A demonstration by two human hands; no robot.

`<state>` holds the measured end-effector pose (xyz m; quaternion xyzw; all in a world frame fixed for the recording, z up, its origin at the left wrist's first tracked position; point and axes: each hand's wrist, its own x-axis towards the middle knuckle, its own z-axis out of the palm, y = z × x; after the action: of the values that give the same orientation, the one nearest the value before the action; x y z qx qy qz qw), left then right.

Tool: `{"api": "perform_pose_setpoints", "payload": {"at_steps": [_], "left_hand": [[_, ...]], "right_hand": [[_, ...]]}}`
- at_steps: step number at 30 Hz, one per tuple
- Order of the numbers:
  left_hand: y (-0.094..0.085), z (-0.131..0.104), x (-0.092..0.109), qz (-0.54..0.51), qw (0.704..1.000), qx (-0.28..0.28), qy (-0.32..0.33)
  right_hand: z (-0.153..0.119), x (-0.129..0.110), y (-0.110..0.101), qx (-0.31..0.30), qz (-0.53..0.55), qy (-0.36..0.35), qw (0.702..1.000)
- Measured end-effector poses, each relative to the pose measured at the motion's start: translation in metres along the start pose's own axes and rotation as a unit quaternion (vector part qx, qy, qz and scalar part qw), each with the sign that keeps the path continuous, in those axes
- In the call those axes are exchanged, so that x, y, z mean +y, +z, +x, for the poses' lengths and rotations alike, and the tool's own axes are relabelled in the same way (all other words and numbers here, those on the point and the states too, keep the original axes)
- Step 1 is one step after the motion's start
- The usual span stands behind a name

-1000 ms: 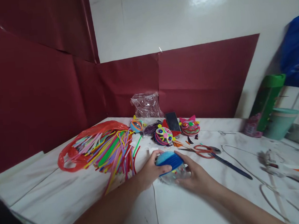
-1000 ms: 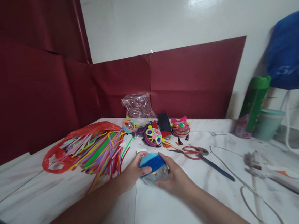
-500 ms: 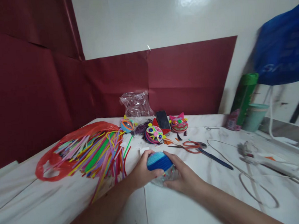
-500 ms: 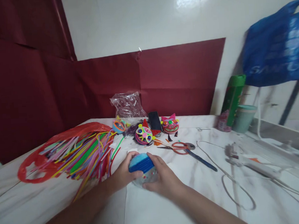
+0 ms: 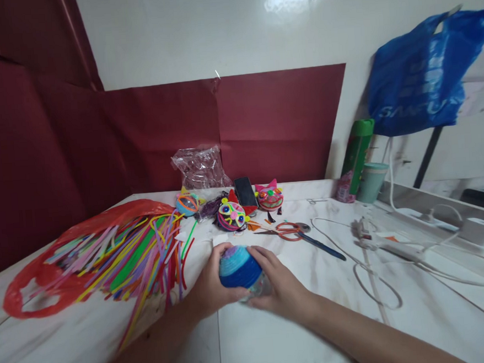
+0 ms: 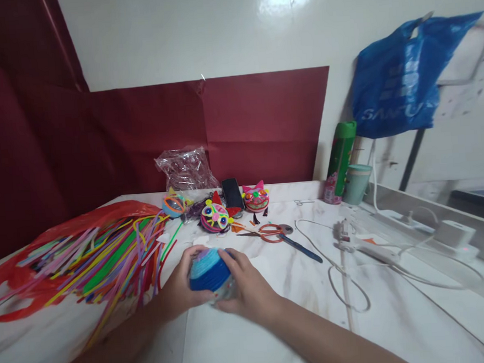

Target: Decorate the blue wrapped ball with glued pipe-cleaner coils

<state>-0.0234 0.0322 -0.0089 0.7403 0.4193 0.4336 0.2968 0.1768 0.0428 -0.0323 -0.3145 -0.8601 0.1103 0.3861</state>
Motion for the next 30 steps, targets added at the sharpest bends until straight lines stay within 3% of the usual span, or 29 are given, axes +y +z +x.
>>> {"api": "perform_pose_setpoints", "payload": {"at_steps": [3,6,15,19,22,24,27,30], "left_hand": [[0.003,-0.004,0.000,0.013,0.997,0.046,0.061],[0.003,-0.006,0.000,0.019,0.994,0.051,0.096],[-0.002,-0.003,0.004,0.105,0.973,0.042,0.201],[0.003,-0.003,0.002,0.082,0.984,0.046,0.150],[0.007,-0.002,-0.002,0.011,0.994,0.079,0.080],[0.009,-0.002,-0.003,-0.012,0.992,0.101,0.075],[0.010,-0.002,-0.001,0.026,0.991,0.098,0.091],[0.014,-0.003,-0.001,0.035,0.995,0.083,0.041]], "right_hand": [[-0.001,-0.001,-0.002,0.044,-0.047,-0.063,0.996],[-0.001,-0.001,-0.003,0.080,-0.064,-0.101,0.989],[-0.003,0.001,-0.002,0.075,-0.076,-0.115,0.988],[-0.003,0.003,0.001,0.076,-0.065,-0.097,0.990],[-0.001,0.005,0.002,0.071,-0.043,-0.070,0.994],[-0.001,0.005,0.002,0.073,-0.030,-0.059,0.995],[0.000,0.005,0.002,0.078,-0.022,-0.052,0.995],[-0.001,0.003,0.001,0.077,-0.011,-0.044,0.996]]}}
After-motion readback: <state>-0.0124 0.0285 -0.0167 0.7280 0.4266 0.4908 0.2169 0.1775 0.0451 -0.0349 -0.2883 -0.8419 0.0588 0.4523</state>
